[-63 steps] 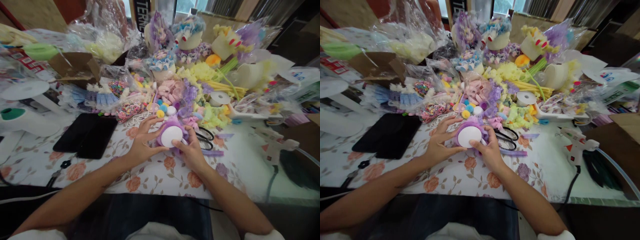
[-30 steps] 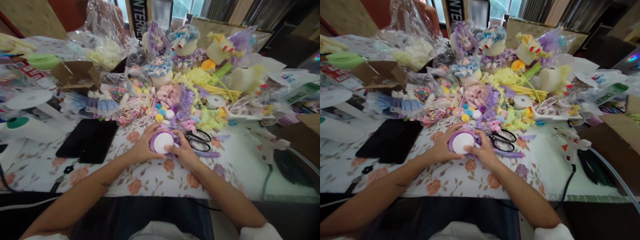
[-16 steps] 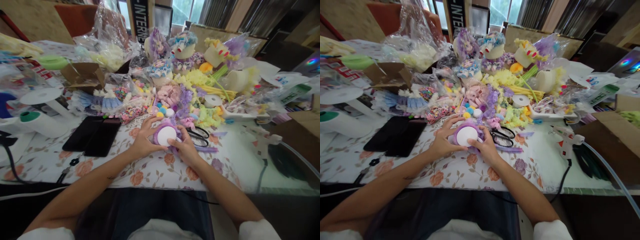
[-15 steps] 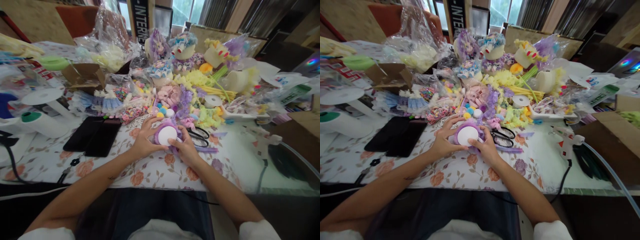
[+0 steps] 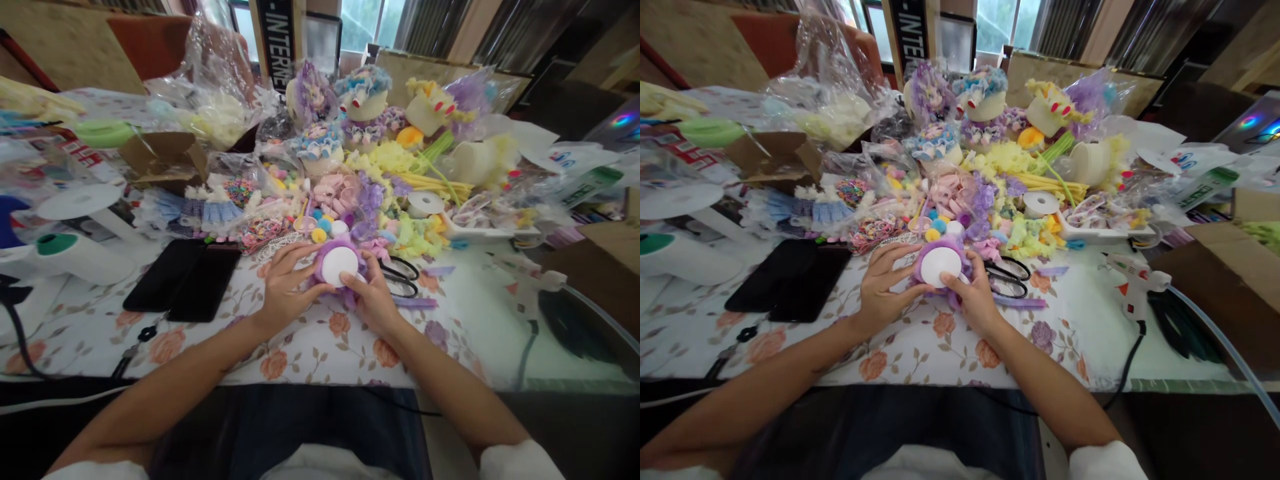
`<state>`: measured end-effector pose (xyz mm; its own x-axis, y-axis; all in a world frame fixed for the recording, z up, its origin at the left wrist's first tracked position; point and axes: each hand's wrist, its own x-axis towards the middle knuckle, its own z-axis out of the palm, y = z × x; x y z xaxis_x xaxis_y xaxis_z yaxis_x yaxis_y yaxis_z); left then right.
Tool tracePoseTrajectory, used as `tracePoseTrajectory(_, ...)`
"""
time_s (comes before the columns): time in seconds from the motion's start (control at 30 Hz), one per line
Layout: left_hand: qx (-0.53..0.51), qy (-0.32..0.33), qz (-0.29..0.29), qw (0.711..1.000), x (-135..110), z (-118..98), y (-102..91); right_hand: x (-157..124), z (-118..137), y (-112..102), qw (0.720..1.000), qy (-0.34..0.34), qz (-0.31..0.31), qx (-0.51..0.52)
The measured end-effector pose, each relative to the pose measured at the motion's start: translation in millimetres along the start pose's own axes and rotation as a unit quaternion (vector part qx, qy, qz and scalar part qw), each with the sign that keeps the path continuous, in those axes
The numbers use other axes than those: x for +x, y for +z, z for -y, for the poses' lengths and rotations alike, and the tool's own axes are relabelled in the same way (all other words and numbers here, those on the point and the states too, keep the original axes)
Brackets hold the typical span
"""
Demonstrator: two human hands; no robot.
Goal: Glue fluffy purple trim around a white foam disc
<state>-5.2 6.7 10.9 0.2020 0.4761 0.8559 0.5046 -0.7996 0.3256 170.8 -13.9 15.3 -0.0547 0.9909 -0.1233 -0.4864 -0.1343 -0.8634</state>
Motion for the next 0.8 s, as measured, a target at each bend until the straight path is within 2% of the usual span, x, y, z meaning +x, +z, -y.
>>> tracePoseTrajectory(0.1,-0.015,-0.069,0.088,0.994,-0.6,4.6,-2.5,0.4,-2.8,-4.1,1.000,0.001,0.021,-0.016)
tracePoseTrajectory(0.2,-0.075,-0.130,0.200,0.968,0.4,10.9,-6.3,-0.1,-5.2,-10.3,0.997,0.013,0.054,-0.044)
tracePoseTrajectory(0.27,-0.114,-0.147,0.262,0.947,1.5,14.4,-8.5,-0.4,-5.7,-14.6,0.994,0.011,0.080,-0.079)
tracePoseTrajectory(0.37,-0.150,-0.164,0.323,0.920,2.4,17.6,-10.0,-0.2,-4.7,-19.4,0.982,-0.013,0.113,-0.152)
tracePoseTrajectory(0.5,-0.163,-0.177,0.348,0.906,3.7,18.6,-9.4,-0.1,-2.6,-20.2,0.970,-0.034,0.124,-0.204)
tracePoseTrajectory(0.8,-0.154,-0.135,0.315,0.927,6.1,15.1,-11.5,-2.6,-2.9,-17.1,0.971,-0.053,0.104,-0.210)
